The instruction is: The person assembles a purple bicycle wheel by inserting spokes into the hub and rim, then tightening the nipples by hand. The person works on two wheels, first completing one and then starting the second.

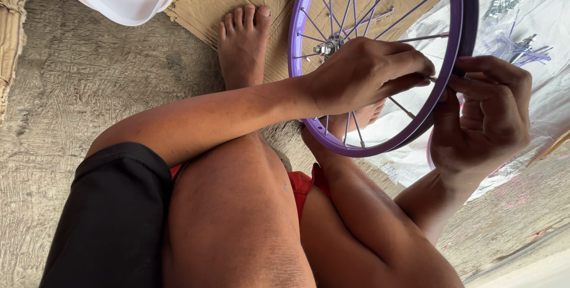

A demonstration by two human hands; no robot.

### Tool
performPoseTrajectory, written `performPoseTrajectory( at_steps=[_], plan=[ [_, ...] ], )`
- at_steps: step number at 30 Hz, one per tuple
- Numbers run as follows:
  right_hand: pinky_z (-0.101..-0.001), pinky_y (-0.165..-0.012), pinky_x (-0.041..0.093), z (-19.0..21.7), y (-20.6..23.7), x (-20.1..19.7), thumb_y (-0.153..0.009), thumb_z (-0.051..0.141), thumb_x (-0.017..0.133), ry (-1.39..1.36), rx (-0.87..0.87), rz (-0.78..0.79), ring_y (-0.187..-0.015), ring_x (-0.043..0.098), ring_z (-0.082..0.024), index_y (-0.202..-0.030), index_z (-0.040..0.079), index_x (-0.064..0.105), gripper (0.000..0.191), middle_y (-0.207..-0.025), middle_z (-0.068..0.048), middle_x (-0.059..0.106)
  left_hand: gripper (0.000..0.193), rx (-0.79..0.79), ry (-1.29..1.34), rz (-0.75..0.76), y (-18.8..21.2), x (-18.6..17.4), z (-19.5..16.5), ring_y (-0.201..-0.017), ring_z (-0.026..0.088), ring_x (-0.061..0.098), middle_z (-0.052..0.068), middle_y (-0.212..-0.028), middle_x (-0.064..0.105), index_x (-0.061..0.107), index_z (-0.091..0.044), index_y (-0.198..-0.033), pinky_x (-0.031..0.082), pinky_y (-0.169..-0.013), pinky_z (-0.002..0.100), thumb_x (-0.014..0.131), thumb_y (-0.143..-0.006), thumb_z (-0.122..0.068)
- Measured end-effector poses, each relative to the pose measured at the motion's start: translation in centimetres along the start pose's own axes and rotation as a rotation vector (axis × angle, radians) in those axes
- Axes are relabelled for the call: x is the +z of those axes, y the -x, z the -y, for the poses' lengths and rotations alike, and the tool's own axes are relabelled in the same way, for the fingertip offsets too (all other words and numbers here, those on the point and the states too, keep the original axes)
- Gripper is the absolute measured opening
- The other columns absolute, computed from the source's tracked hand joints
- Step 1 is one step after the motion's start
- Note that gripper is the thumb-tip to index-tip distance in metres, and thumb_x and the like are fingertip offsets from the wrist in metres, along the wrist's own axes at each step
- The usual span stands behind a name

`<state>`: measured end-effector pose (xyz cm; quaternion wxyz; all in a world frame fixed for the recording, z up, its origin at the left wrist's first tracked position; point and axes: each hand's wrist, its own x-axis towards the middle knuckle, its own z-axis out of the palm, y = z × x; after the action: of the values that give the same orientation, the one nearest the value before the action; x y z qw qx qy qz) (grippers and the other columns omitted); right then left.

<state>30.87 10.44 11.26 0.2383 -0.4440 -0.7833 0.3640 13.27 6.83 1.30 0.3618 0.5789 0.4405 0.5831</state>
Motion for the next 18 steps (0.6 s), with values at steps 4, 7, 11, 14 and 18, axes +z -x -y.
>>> performPoseTrajectory(
  at_steps=[4,7,11,14,18],
  plan=[
    [-0.0234,-0.090,0.062,-0.38,0.01,0.10,-0.110,-0.007,0.074,0.018,-0.032,-0.014,-0.108,0.064,-0.015,-0.118,-0.010,0.070,0.010,-0.130,-0.016,0.060,0.015,0.006,-0.047,0.033,-0.20,-0.12,-0.17,-0.085,0.016,0.077,0.002,-0.101,0.077,0.073,-0.007,-0.112,0.062,-0.073,0.029,0.074,-0.098,-0.013],
    [-0.0227,-0.089,0.062,-0.38,-0.23,-0.01,-0.109,-0.007,0.075,0.012,-0.017,-0.011,-0.108,0.065,-0.016,-0.118,-0.009,0.070,0.010,-0.129,-0.015,0.059,0.016,-0.003,-0.047,0.017,-0.29,-0.05,-0.36,-0.084,0.016,0.077,0.001,-0.101,0.077,0.073,-0.008,-0.113,0.062,-0.072,0.029,0.075,-0.098,-0.014],
    [-0.0222,-0.088,0.061,-0.23,-0.31,-0.11,-0.110,-0.009,0.077,-0.004,-0.008,-0.005,-0.108,0.064,-0.015,-0.117,-0.008,0.070,0.010,-0.128,-0.014,0.059,0.022,0.022,-0.029,-0.013,-0.28,0.01,-0.42,-0.088,0.016,0.077,0.001,-0.104,0.076,0.070,-0.007,-0.117,0.064,-0.077,0.028,0.077,-0.097,-0.015],
    [-0.0242,-0.090,0.058,-0.13,-0.17,-0.25,-0.110,-0.009,0.077,0.049,-0.049,0.011,-0.110,0.063,-0.017,-0.118,-0.009,0.070,0.011,-0.129,-0.015,0.059,0.026,0.038,-0.019,0.004,-0.22,-0.06,-0.33,-0.087,0.017,0.076,0.002,-0.104,0.075,0.069,-0.007,-0.118,0.064,-0.077,0.029,0.079,-0.096,-0.017],
    [-0.0256,-0.087,0.056,-0.27,-0.24,-0.51,-0.107,-0.009,0.077,0.107,-0.097,0.023,-0.110,0.063,-0.018,-0.116,-0.009,0.070,0.012,-0.127,-0.015,0.060,0.025,0.039,0.056,-0.027,-0.16,-0.01,-0.33,-0.094,0.017,0.077,0.002,-0.109,0.074,0.068,-0.008,-0.119,0.066,-0.083,0.028,0.077,-0.098,-0.018]
  ],
)
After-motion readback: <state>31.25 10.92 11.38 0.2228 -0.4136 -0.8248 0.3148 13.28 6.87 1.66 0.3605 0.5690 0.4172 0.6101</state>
